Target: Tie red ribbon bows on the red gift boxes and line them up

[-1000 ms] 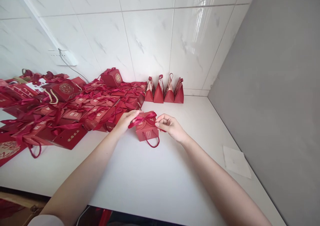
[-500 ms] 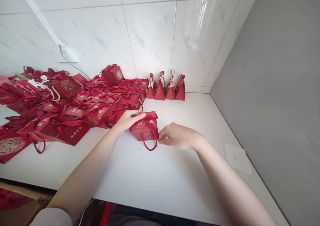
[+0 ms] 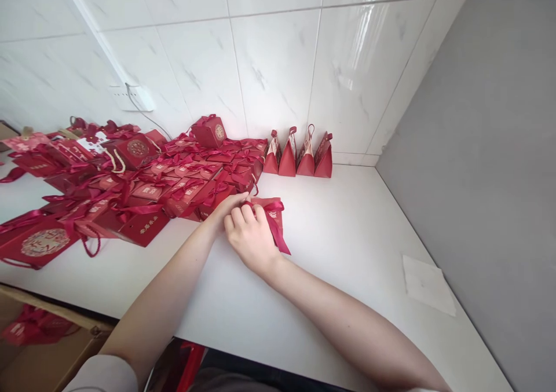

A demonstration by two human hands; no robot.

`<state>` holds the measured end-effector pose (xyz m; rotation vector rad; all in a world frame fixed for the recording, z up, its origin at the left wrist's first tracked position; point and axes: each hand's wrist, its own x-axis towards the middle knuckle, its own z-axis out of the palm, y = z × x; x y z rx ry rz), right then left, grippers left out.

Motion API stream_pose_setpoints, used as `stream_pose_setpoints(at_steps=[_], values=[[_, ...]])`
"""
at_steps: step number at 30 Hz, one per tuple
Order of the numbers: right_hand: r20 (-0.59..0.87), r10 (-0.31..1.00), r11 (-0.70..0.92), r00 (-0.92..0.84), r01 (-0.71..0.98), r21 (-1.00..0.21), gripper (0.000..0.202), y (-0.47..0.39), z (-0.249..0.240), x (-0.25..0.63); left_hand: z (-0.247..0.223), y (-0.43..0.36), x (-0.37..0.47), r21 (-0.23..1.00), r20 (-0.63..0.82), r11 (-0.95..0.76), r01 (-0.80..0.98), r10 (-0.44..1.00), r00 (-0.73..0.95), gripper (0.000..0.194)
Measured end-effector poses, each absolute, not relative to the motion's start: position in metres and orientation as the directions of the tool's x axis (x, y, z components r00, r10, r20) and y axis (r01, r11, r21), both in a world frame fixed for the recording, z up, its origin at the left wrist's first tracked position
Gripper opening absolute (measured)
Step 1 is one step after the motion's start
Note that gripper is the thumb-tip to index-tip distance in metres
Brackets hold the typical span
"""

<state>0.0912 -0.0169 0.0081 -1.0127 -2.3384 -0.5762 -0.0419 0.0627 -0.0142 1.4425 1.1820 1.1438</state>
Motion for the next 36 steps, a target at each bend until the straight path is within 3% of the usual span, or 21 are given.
stream_pose_setpoints(at_steps=[3,5,7,9,11,14,19,25,29,31,34,36], values=[[0.614,0.539,0.694,-0.576,0.717,0.064,0.020,-0.016,0.012,0.098,-0.015,0.067,-0.042,0.995,-0.026,0.006,0.104,0.982,0.188,0.042],[0.584,0.589,0.755,-0.558,0.637,-0.153,0.016,-0.015,0.018,0.109,-0.013,0.066,-0.042,0.995,-0.052,0.034,0.091,0.978,0.204,0.044],[0.521,0.651,0.759,-0.552,0.476,-0.444,0.010,-0.016,0.025,0.124,-0.010,0.062,-0.040,0.993,-0.020,-0.008,0.114,0.970,0.243,0.042],[0.441,0.715,0.657,-0.543,0.307,-0.688,0.008,-0.017,0.031,0.139,-0.005,0.057,-0.039,0.981,0.030,-0.087,0.176,0.953,0.302,0.039],[0.348,0.767,0.529,-0.538,0.225,-0.818,0.010,-0.019,0.035,0.154,-0.001,0.052,-0.037,0.962,0.063,-0.148,0.231,0.939,0.339,0.037],[0.247,0.793,0.447,-0.558,0.257,-0.857,0.016,-0.021,0.036,0.170,0.004,0.048,-0.035,0.959,0.055,-0.146,0.242,0.936,0.347,0.039],[0.162,0.763,0.477,-0.626,0.376,-0.795,0.023,-0.023,0.030,0.176,0.008,0.045,-0.033,0.922,0.066,-0.167,0.349,0.957,0.284,0.044],[0.103,0.737,0.442,-0.667,0.361,-0.821,0.022,-0.026,0.029,0.168,0.014,0.040,-0.033,0.911,0.086,-0.193,0.366,0.953,0.289,0.037],[-0.093,0.453,0.363,-0.886,0.279,-0.889,0.015,-0.028,0.043,0.179,0.010,0.039,-0.033,0.964,0.086,-0.148,0.223,0.961,0.263,0.037],[-0.116,0.366,0.303,-0.923,0.236,-0.923,0.018,-0.023,0.053,0.190,0.006,0.040,-0.032,0.984,0.055,-0.095,0.151,0.966,0.252,0.039],[0.008,0.543,0.224,-0.839,0.136,-0.965,0.020,-0.004,0.059,0.203,0.004,0.039,-0.030,0.990,0.029,-0.061,0.130,0.971,0.239,0.035],[0.133,0.748,0.259,-0.650,0.101,-0.961,0.025,0.013,0.053,0.207,0.004,0.037,-0.029,0.989,0.010,-0.046,0.143,0.970,0.244,0.032]])
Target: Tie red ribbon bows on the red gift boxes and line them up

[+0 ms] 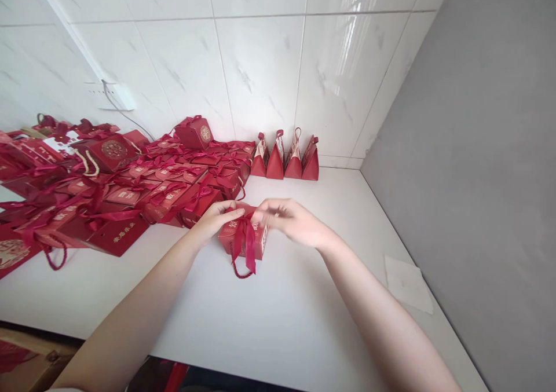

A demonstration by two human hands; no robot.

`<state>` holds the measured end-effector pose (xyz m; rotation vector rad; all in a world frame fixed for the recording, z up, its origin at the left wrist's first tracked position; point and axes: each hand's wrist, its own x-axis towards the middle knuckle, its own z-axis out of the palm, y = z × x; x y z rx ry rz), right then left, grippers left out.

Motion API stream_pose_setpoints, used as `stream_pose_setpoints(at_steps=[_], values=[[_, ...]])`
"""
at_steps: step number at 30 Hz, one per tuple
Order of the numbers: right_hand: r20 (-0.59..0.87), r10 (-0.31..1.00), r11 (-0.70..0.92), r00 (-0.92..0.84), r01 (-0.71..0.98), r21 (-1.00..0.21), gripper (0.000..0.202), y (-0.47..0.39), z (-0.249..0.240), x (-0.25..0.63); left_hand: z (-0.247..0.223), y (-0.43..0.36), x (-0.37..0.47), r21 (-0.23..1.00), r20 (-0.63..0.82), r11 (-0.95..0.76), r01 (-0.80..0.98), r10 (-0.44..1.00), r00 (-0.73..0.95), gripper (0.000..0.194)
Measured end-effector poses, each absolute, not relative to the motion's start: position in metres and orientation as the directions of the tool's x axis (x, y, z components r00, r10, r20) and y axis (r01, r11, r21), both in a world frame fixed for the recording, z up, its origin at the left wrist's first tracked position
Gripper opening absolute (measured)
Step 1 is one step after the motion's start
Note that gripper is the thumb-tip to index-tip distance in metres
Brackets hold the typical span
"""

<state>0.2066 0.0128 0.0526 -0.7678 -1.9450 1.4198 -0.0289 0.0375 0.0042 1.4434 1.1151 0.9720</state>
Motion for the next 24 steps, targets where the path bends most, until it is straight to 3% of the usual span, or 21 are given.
stream_pose_setpoints(at_steps=[3,8,13,18,24], values=[[0.167,0.892,0.255,-0.420,0.162,-0.953,0.030,0.034,0.034,0.205,0.005,0.035,-0.027,0.989,-0.039,-0.002,0.150,0.962,0.269,0.034],[-0.037,0.819,0.044,-0.573,0.126,-0.991,0.034,0.043,0.017,0.202,0.006,0.033,-0.026,0.985,-0.055,0.000,0.170,0.947,0.317,0.039],[0.014,0.722,0.047,-0.692,0.029,-0.998,0.033,0.040,0.021,0.202,0.007,0.033,-0.027,0.977,-0.054,-0.014,0.211,0.948,0.313,0.035],[-0.013,0.848,0.020,-0.530,0.056,-0.998,0.040,0.045,0.014,0.196,0.008,0.039,-0.027,0.951,0.003,-0.113,0.289,0.934,0.357,0.043],[0.119,0.907,0.132,-0.404,0.005,-0.991,0.041,0.054,-0.007,0.186,0.008,0.043,-0.023,0.935,0.081,-0.218,0.279,0.899,0.431,0.049]])
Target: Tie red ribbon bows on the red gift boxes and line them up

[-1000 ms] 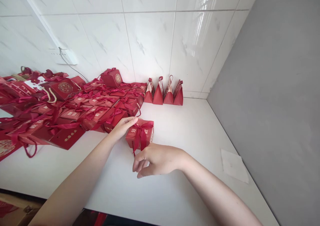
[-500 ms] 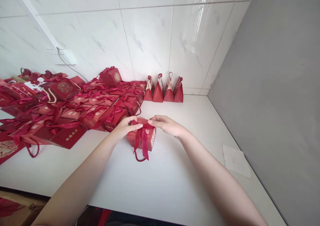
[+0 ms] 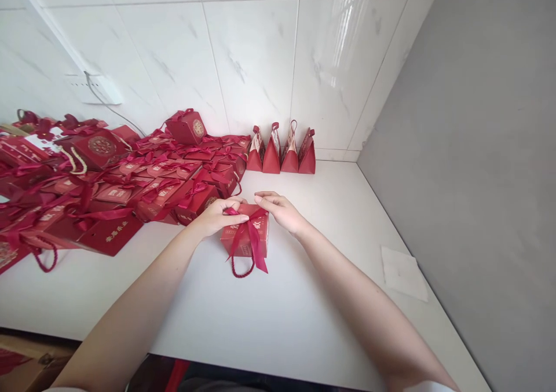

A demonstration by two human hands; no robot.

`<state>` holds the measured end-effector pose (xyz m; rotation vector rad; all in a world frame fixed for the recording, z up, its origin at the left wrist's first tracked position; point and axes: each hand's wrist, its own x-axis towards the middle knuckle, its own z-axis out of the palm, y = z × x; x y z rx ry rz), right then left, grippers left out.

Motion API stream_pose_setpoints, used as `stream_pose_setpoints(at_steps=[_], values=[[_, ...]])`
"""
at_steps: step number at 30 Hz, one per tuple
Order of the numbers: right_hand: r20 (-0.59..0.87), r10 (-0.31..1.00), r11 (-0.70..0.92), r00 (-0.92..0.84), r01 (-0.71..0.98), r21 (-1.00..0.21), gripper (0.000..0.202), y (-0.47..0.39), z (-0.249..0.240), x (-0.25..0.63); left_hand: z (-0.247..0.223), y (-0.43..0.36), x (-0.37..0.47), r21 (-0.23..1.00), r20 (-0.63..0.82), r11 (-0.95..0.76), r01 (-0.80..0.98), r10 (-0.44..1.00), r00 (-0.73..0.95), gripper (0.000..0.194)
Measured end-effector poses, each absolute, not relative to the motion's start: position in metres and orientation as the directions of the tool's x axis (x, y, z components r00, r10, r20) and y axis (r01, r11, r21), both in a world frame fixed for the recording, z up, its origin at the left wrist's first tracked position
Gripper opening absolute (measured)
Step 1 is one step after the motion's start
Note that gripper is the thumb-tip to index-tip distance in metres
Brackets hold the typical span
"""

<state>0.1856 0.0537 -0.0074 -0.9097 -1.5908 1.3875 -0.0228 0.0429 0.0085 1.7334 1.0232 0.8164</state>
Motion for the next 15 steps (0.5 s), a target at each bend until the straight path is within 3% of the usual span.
stream_pose_setpoints(at_steps=[5,9,15], values=[[0.061,0.857,0.026,-0.512,-0.074,-0.997,0.042,0.051,-0.008,0.188,0.007,0.039,-0.026,0.983,0.053,-0.121,0.136,0.905,0.422,0.036],[0.064,0.835,0.016,-0.547,-0.092,-0.996,0.047,0.049,0.000,0.193,0.007,0.039,-0.029,0.996,-0.001,-0.037,0.085,0.913,0.409,0.053],[0.038,0.855,0.001,-0.518,-0.071,-0.997,0.055,0.051,0.003,0.197,0.008,0.041,-0.029,0.985,0.019,-0.084,0.149,0.919,0.393,0.057]])
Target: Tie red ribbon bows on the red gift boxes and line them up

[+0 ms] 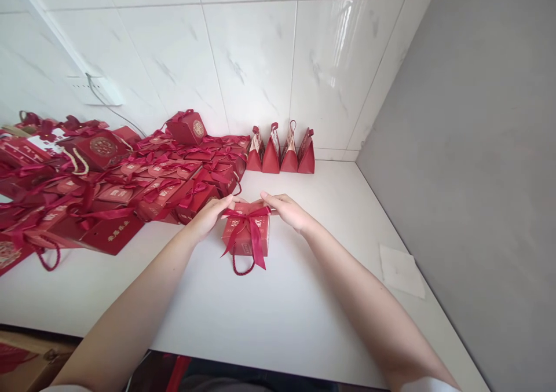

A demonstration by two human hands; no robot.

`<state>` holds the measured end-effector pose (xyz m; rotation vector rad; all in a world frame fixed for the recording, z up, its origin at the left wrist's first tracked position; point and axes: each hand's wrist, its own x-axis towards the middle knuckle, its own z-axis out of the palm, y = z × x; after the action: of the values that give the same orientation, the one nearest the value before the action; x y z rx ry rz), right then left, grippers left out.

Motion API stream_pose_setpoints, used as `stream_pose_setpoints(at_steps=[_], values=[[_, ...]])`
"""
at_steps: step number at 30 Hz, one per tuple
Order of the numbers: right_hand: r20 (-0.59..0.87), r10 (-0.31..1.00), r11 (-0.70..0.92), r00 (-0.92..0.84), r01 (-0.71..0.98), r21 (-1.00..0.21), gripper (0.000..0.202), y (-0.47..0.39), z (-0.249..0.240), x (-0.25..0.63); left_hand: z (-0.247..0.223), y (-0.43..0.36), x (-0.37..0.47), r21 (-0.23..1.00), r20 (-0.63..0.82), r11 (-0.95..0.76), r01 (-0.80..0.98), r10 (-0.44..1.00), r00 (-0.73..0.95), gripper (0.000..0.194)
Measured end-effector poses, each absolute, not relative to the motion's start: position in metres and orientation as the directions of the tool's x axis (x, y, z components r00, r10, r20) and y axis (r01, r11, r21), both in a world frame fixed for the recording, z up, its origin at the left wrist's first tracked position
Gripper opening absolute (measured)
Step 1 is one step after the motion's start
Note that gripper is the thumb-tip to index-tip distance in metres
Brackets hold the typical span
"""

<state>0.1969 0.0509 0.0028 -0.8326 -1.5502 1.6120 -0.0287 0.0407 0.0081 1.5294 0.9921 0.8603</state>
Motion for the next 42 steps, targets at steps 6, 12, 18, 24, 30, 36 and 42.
stream_pose_setpoints(at_steps=[6,12,18,24,30,36,42], values=[[0.050,0.840,0.026,-0.540,-0.052,-0.998,0.052,0.051,-0.001,0.197,0.006,0.040,-0.029,0.979,0.034,-0.109,0.171,0.920,0.391,0.047],[0.194,0.852,0.116,-0.485,-0.187,-0.976,0.053,0.052,-0.024,0.214,0.005,0.040,-0.051,0.958,0.149,-0.256,0.133,0.835,0.530,0.067],[0.193,0.708,0.192,-0.679,-0.077,-0.978,0.121,0.055,-0.052,0.218,-0.010,0.044,-0.070,0.880,-0.033,-0.298,0.369,0.738,0.674,0.132],[0.201,0.758,0.330,-0.620,0.100,-0.939,0.129,0.045,-0.063,0.214,-0.015,0.044,-0.055,0.797,0.169,-0.464,0.385,0.785,0.596,0.101],[0.439,0.814,0.565,-0.380,0.344,-0.750,0.109,0.042,-0.071,0.216,-0.020,0.043,-0.038,0.674,0.339,-0.590,0.445,0.782,0.523,0.091],[0.555,0.773,0.627,-0.309,0.507,-0.591,0.096,0.035,-0.067,0.213,-0.026,0.042,-0.039,0.478,0.500,-0.724,0.497,0.689,0.524,0.079],[0.562,0.798,0.584,-0.216,0.508,-0.633,0.097,0.030,-0.063,0.212,-0.025,0.040,-0.033,0.526,0.510,-0.693,0.493,0.721,0.469,0.066]])
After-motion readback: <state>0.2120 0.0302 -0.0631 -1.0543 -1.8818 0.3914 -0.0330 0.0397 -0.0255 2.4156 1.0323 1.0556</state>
